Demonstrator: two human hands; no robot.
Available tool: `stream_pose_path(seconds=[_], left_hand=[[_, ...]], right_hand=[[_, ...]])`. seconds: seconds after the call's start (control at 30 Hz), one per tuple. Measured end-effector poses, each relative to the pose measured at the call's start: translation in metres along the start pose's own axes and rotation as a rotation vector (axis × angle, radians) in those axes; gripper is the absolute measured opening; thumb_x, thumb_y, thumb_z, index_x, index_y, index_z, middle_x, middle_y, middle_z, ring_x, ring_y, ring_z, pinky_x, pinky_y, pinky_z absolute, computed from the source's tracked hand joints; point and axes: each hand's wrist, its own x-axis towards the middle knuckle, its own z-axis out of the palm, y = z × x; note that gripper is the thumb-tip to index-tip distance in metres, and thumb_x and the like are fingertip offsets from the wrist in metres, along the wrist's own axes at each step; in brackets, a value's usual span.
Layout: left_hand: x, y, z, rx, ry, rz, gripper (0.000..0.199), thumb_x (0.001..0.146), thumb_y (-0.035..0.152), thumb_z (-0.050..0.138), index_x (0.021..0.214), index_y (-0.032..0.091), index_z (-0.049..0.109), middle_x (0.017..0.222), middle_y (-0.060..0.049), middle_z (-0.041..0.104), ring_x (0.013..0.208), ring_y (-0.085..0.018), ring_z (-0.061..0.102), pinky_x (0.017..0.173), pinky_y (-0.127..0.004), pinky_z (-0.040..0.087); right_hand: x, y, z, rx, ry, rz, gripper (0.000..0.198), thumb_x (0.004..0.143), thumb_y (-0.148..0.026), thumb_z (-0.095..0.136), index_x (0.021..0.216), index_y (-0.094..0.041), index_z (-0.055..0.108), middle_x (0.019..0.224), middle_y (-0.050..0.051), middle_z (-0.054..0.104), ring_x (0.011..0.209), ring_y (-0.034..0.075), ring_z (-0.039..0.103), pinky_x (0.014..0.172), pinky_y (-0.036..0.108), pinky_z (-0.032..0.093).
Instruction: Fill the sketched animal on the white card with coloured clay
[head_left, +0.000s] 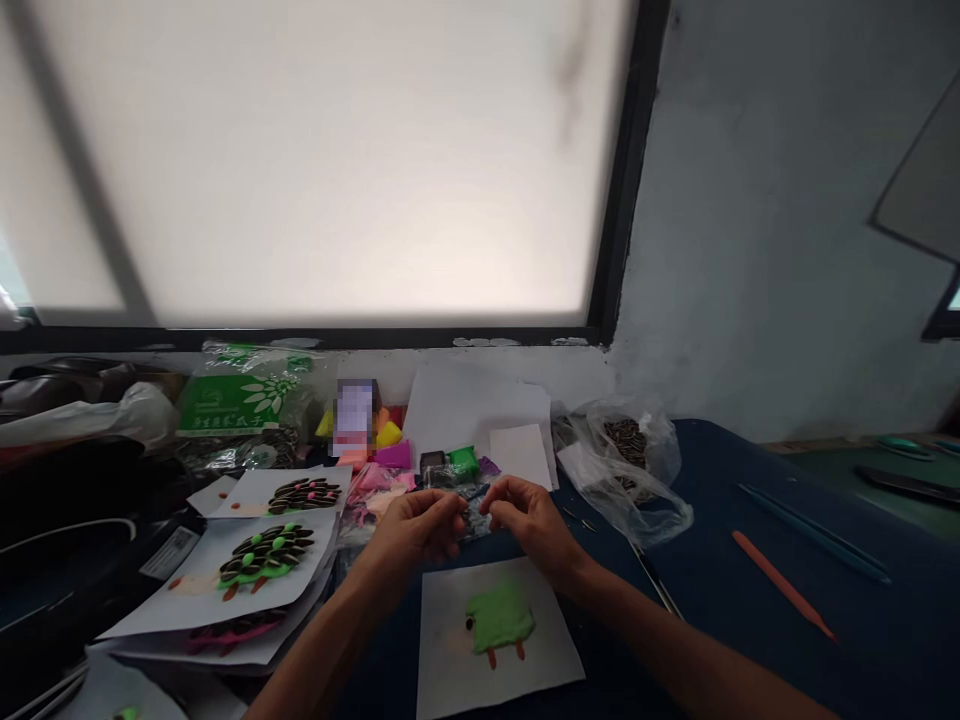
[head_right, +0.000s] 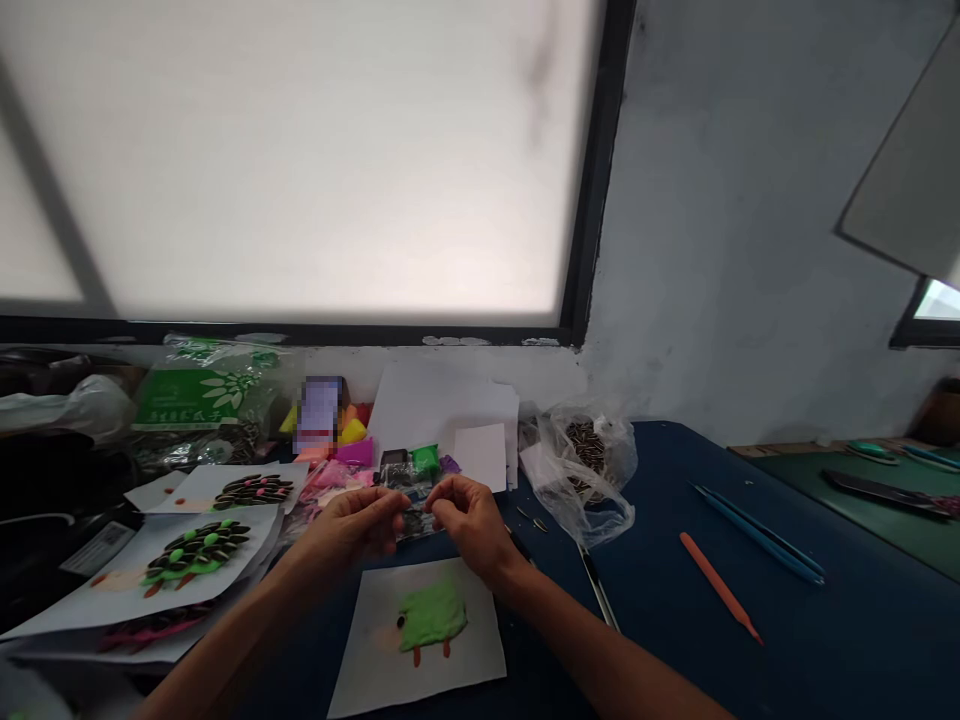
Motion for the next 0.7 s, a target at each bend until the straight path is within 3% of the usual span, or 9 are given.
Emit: stream_pose_path(seconds=[0.23, 0.53, 0.7], left_hand=[[0.002, -0.004, -0.009, 0.035, 0.041, -0.049, 0.037, 0.061, 0.034, 0.088, 0.089, 0.013, 0.074, 0.086, -0.009, 0.076, 0.052, -0.012, 0.063, 0.049, -0.022, 0.046], [0.007, -0.014, -0.018, 0.074, 0.074, -0.044, 0.039, 0.064, 0.047, 0.086, 0.071, 0.014, 0.066, 0.065, -0.003, 0.071, 0.044, -0.011, 0.061, 0.039, -0.018, 0.04], [0.003, -0.01, -0.015, 0.051, 0.072, -0.082, 0.032, 0.068, 0.034, 0.086, 0.084, 0.012, 0.069, 0.082, -0.009, 0.077, 0.047, -0.011, 0.064, 0.04, -0.018, 0.045]], right_hand=[[0.002, 0.014, -0.007, -0.22, 0.094, -0.062, 0.015, 0.08, -0.03, 0.054, 0.079, -0.018, 0.063, 0.067, -0.001, 0.056, 0.061, 0.014, 0.049, 0.058, 0.026, 0.037], [0.003, 0.028, -0.011, -0.406, 0.06, -0.016, 0.013, 0.074, -0.016, 0.053, 0.072, -0.019, 0.066, 0.058, -0.002, 0.057, 0.056, 0.014, 0.05, 0.055, 0.024, 0.034], [0.003, 0.03, -0.01, -0.449, 0.061, -0.005, 0.014, 0.076, -0.016, 0.053, 0.073, -0.019, 0.067, 0.061, 0.0, 0.061, 0.058, 0.016, 0.055, 0.058, 0.026, 0.036]])
